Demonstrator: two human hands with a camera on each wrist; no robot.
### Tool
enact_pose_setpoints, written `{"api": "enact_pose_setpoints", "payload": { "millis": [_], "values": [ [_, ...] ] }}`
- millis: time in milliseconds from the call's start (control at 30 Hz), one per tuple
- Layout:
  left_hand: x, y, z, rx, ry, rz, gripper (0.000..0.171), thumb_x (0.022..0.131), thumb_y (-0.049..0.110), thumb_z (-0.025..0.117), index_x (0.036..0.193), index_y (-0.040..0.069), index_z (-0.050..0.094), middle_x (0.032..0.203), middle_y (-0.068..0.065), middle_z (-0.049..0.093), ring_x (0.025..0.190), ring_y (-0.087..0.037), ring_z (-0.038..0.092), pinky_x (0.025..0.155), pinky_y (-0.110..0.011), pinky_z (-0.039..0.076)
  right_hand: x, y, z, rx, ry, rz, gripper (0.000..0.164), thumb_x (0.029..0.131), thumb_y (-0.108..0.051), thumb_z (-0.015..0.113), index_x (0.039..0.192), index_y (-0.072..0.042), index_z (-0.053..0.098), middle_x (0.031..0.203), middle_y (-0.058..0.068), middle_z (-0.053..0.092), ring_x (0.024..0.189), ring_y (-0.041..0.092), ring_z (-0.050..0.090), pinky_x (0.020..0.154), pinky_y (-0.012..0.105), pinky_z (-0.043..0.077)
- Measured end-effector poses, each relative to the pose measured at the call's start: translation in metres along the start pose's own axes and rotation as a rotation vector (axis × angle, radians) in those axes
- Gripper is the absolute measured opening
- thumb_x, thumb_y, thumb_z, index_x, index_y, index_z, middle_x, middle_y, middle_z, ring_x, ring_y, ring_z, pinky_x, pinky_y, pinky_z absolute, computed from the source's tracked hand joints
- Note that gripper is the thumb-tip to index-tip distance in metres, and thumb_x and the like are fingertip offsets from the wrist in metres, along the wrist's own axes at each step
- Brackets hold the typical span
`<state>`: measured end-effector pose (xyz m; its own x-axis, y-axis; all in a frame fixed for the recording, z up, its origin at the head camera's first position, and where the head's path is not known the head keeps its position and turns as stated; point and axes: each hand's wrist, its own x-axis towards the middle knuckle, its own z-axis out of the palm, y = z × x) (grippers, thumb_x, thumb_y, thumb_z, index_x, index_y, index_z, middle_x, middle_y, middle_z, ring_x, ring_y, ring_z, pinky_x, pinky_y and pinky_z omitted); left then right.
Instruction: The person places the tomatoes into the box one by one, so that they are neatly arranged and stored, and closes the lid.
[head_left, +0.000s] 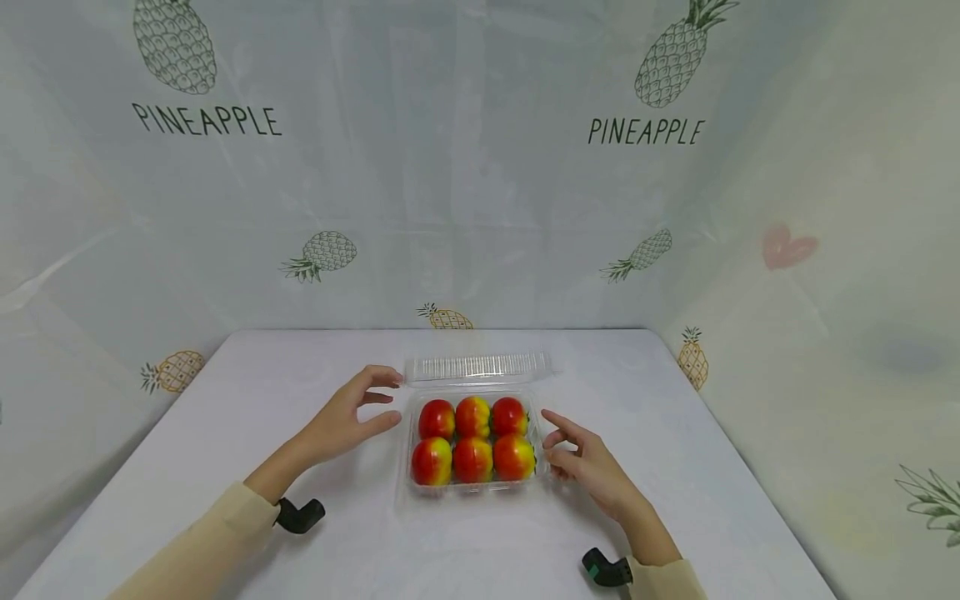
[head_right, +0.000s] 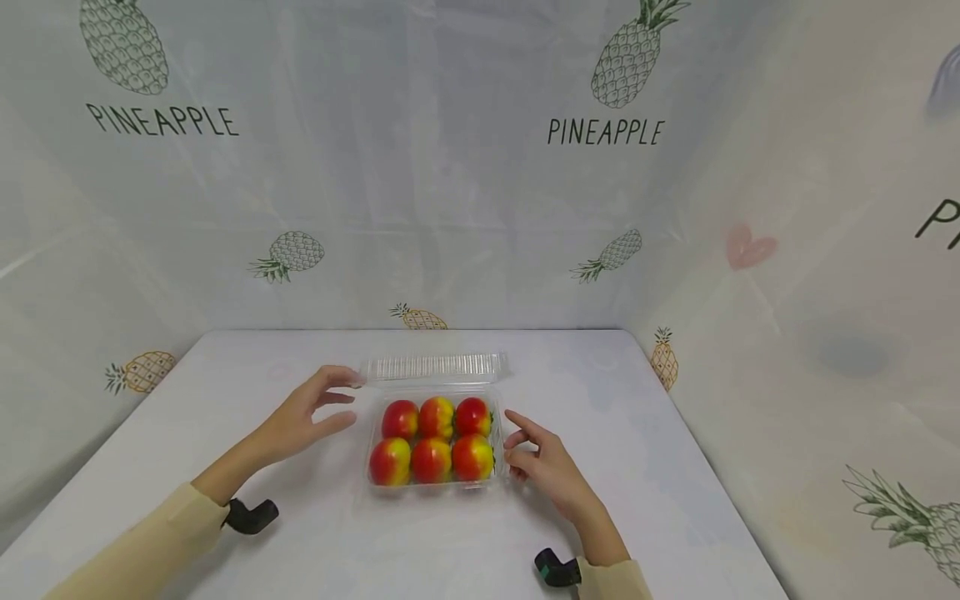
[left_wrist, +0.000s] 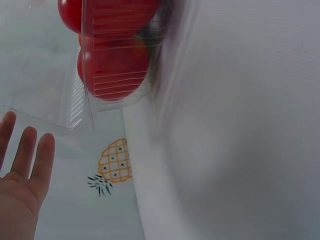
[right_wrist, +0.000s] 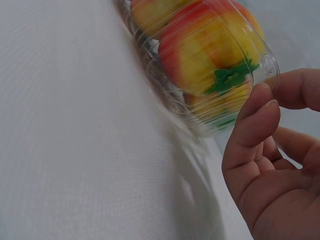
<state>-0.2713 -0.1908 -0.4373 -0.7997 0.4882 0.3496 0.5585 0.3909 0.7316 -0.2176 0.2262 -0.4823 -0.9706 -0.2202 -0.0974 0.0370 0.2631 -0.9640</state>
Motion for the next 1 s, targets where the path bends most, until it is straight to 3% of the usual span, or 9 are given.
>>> {"api": "enact_pose_setpoints", "payload": {
  "millis": [200, 367, 467, 600, 733, 867, 1000],
  "values": [
    [-0.007, 0.000, 0.001, -0.026, -0.014, 0.054, 0.036, 0.105, 0.016, 0.066, 0.139, 0.012, 0.054, 0.139, -0.008, 0.062, 0.128, -0.025, 0.062, 0.107, -0.034, 0.055, 0.000, 0.000, -0.001, 0.001, -0.016, -0.015, 0.065, 0.101, -0.013, 0.067, 0.162, -0.013, 0.043, 0.117, 0.017, 0.057, 0.076, 0.021, 0.059, 0.070, 0.024, 0.057],
    [-0.011, 0.000, 0.003, -0.059, -0.016, 0.057, 0.030, 0.107, 0.015, 0.059, 0.137, 0.014, 0.058, 0.138, -0.012, 0.063, 0.126, -0.014, 0.061, 0.105, -0.026, 0.054, -0.001, 0.000, -0.002, 0.002, -0.023, -0.029, 0.064, 0.102, -0.012, 0.066, 0.162, -0.013, 0.044, 0.116, 0.017, 0.057, 0.076, 0.020, 0.058, 0.070, 0.024, 0.057],
    [-0.012, -0.001, 0.005, -0.077, -0.019, 0.056, 0.028, 0.108, 0.013, 0.058, 0.136, 0.016, 0.059, 0.136, -0.008, 0.063, 0.126, -0.023, 0.061, 0.103, -0.026, 0.055, -0.001, 0.001, -0.002, 0.004, -0.022, -0.030, 0.063, 0.102, -0.012, 0.065, 0.161, -0.012, 0.045, 0.117, 0.017, 0.057, 0.076, 0.020, 0.059, 0.071, 0.025, 0.057],
    [-0.014, -0.001, 0.007, -0.102, -0.030, 0.066, 0.027, 0.107, 0.008, 0.057, 0.134, 0.012, 0.060, 0.134, -0.013, 0.064, 0.125, -0.034, 0.060, 0.103, -0.027, 0.056, 0.000, 0.002, -0.002, 0.000, -0.011, -0.029, 0.060, 0.102, -0.013, 0.065, 0.158, -0.007, 0.045, 0.117, 0.017, 0.056, 0.077, 0.020, 0.059, 0.071, 0.024, 0.057],
    [-0.016, -0.003, 0.008, -0.102, -0.034, 0.068, 0.026, 0.107, 0.008, 0.057, 0.133, 0.009, 0.061, 0.132, -0.019, 0.064, 0.124, -0.031, 0.061, 0.104, -0.029, 0.056, 0.000, 0.001, -0.001, -0.004, -0.002, -0.030, 0.059, 0.103, -0.014, 0.066, 0.157, -0.006, 0.046, 0.115, 0.016, 0.056, 0.077, 0.020, 0.059, 0.069, 0.023, 0.056],
    [-0.020, -0.003, 0.011, -0.082, -0.038, 0.037, 0.026, 0.107, 0.011, 0.061, 0.133, 0.012, 0.062, 0.132, -0.011, 0.065, 0.124, -0.029, 0.062, 0.104, -0.029, 0.056, 0.000, 0.001, -0.001, 0.003, -0.007, -0.025, 0.060, 0.103, -0.015, 0.066, 0.159, -0.009, 0.046, 0.116, 0.017, 0.056, 0.077, 0.020, 0.059, 0.071, 0.024, 0.057],
    [-0.024, -0.002, 0.014, -0.080, -0.049, -0.007, 0.028, 0.106, 0.016, 0.064, 0.134, 0.014, 0.060, 0.132, -0.004, 0.065, 0.125, -0.035, 0.061, 0.104, -0.029, 0.056, 0.000, 0.002, -0.001, 0.019, -0.005, -0.017, 0.064, 0.102, -0.014, 0.066, 0.161, -0.008, 0.043, 0.118, 0.016, 0.054, 0.077, 0.020, 0.059, 0.070, 0.025, 0.056]
  ]
}}
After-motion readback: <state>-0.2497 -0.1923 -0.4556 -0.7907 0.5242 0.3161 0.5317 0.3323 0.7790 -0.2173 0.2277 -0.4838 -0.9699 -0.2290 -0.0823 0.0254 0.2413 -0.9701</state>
